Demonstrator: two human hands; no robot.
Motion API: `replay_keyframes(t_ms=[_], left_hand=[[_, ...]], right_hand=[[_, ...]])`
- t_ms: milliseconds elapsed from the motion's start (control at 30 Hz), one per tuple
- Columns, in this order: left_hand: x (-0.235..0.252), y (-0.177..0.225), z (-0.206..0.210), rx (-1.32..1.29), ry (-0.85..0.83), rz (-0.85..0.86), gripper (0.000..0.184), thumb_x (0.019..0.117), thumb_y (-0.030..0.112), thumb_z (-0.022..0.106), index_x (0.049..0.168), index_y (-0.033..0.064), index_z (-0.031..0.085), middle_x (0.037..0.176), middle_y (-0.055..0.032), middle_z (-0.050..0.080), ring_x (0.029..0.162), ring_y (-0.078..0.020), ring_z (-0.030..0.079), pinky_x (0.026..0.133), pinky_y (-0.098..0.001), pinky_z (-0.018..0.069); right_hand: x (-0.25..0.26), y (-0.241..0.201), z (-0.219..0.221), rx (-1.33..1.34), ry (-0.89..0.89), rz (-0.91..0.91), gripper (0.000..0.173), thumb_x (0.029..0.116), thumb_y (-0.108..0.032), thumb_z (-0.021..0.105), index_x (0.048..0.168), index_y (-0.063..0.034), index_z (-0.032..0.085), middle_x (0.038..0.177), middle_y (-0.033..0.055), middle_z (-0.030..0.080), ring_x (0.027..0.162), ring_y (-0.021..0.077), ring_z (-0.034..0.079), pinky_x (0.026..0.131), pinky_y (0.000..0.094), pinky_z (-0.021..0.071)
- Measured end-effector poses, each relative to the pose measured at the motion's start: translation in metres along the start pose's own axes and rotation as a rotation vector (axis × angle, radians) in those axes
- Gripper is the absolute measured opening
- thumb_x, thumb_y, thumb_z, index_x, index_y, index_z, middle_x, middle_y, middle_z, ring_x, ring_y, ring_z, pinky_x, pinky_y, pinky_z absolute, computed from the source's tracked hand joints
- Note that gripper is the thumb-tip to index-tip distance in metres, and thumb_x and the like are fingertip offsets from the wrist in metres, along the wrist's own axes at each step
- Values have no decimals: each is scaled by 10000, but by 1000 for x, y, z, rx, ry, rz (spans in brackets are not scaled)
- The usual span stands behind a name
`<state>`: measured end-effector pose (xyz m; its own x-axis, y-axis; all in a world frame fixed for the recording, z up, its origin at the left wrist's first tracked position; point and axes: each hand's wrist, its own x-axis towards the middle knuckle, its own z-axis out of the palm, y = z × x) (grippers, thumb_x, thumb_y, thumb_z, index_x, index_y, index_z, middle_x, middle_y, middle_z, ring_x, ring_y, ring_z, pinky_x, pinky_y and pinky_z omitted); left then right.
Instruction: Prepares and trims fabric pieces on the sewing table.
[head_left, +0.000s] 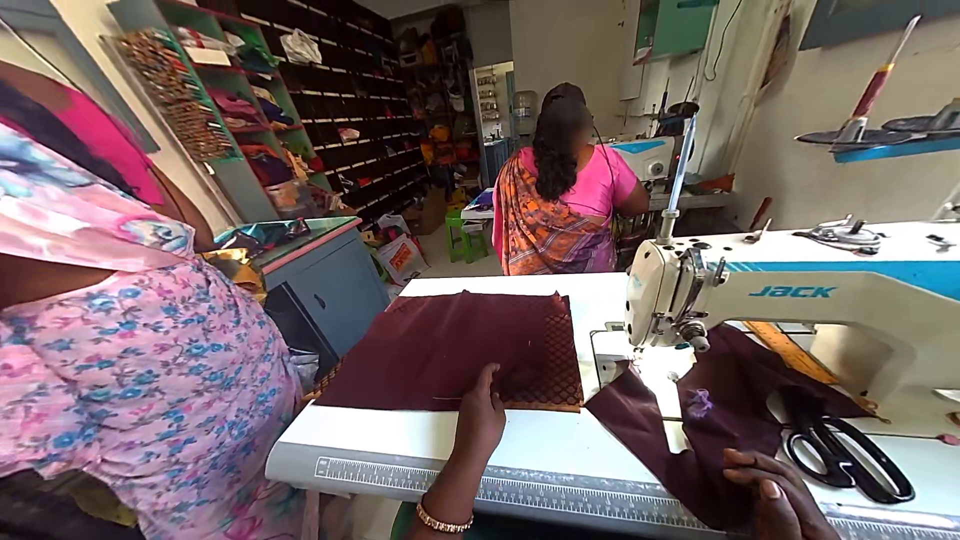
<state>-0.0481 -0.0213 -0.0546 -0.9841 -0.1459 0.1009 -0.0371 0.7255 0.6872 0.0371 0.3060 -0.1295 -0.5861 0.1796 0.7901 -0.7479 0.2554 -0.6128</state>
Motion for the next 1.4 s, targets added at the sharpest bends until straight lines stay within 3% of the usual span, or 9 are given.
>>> replay_keyframes(t_ms=[133,300,533,700,867,967,1167,1333,1400], left_hand=[[0,2,0,14,-24,-30,545,984,-64,505,1510,49,417,1435,-202,580,1336,-299,576,1125,-432,452],[5,2,-2,49,5,-3,397,1051,126,556,1431,15,530,1330,-214,653,1273,-324,622,1118,-464,457],[18,8,-8,132,-44,88,336,1062,329,563,1078,38,733,1045,-147,732,1037,-292,697,953,-501,527],[8,-10,7,171,-232,407,346,1060,322,525,1267,147,740,1433,-28,635,1398,-184,523,1196,-493,323],[0,-10,7,187,-272,376,381,1079,315,475,1350,157,690,1483,-9,594,1445,-167,469,1240,-462,267],[0,-11,7,174,-269,371,371,1077,317,489,1346,158,690,1477,-1,598,1446,-159,465,1242,-465,268],[0,-14,8,173,-230,405,349,1070,292,518,1326,142,701,1466,-4,607,1438,-162,475,1227,-490,281],[2,-16,8,165,-244,393,359,1073,304,511,1341,146,689,1487,4,587,1451,-153,454,1236,-488,259],[2,-15,7,171,-250,386,360,1074,309,506,1341,150,689,1488,10,586,1450,-146,453,1237,-482,258]], right_hand=[[-1,0,1,-8,-3,0,381,1114,-355,385,1014,-236,732,1183,-159,685,1205,10,591,1064,220,463],[-1,-1,1,-37,-10,9,377,1115,-334,376,1004,-235,721,1183,-162,682,1190,3,598,1049,229,483],[0,-2,3,-24,3,9,383,1114,-343,385,979,-231,726,1151,-163,688,1159,-2,611,1023,217,495],[1,-4,3,-51,-1,10,376,1111,-350,394,987,-227,727,1161,-148,691,1168,9,612,1027,221,495],[5,-15,-1,-119,-129,149,198,1012,-157,523,1018,-42,684,1175,23,683,1133,37,621,945,207,535],[21,-16,-5,-313,-349,109,244,931,-57,534,1094,14,701,1112,117,721,1032,137,690,910,270,575],[57,-6,4,-529,-570,-111,342,926,-25,476,1030,-114,789,1101,6,767,1124,214,698,1001,391,554],[80,1,22,-460,-867,158,249,1011,-138,600,1190,-40,743,1288,107,702,1274,288,616,1107,464,463],[81,3,24,-387,-924,226,252,993,-36,536,1134,-9,743,1258,132,705,1269,273,617,1118,432,455]])
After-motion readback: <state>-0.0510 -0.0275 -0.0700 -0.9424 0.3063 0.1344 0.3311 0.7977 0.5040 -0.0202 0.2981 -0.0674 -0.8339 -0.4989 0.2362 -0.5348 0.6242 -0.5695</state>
